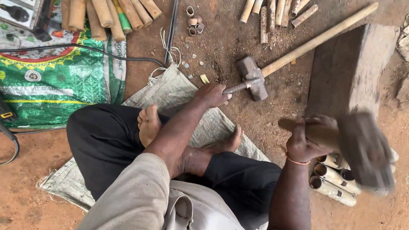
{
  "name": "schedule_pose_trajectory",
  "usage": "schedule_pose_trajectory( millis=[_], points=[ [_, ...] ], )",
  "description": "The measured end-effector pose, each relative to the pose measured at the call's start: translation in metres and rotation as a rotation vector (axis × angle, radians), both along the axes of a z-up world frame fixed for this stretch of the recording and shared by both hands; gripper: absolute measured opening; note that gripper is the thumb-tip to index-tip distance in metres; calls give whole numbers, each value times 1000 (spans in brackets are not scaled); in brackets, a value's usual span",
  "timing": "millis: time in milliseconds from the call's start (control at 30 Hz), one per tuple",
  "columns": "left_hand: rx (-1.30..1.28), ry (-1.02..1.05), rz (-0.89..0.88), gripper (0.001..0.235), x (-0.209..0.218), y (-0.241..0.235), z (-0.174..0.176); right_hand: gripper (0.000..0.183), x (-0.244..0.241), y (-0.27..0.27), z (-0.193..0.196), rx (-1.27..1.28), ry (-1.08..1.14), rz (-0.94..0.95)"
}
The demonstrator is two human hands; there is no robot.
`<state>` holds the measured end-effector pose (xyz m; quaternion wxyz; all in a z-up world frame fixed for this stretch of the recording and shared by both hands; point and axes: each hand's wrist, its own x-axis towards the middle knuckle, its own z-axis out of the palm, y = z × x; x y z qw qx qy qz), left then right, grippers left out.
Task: The person is using a hammer to strike a metal rod to shape it or prepare it for manufacturing.
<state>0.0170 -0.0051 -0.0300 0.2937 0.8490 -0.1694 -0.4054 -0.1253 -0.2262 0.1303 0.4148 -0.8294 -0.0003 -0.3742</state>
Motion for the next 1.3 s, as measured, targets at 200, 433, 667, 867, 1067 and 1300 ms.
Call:
schedule_pose_trajectory(
  millis=[200, 433, 667, 867, 1067, 1300],
  points=[
    [8, -81, -17, 43, 2, 0, -1, 21, -14, -28, -154, -565, 649, -206],
    [-5, 6, -34, 42, 8, 3, 2, 18, -9, 5, -34, -333, 384, -136],
    [-81, 38, -13, 38, 12, 2, -9, 26, -16, -17, -123, -284, 330, -116],
    [48, -260, -74, 27, -18, -8, -26, 28, -21, -7, -84, -384, 721, -284],
    [135, -240, -70, 47, -19, -5, -9, 14, -15, -6, -27, 90, 60, -12],
    [155, -194, -59, 55, -12, -9, -4, 29, -19, -22, -147, -414, 683, -239]
  ],
)
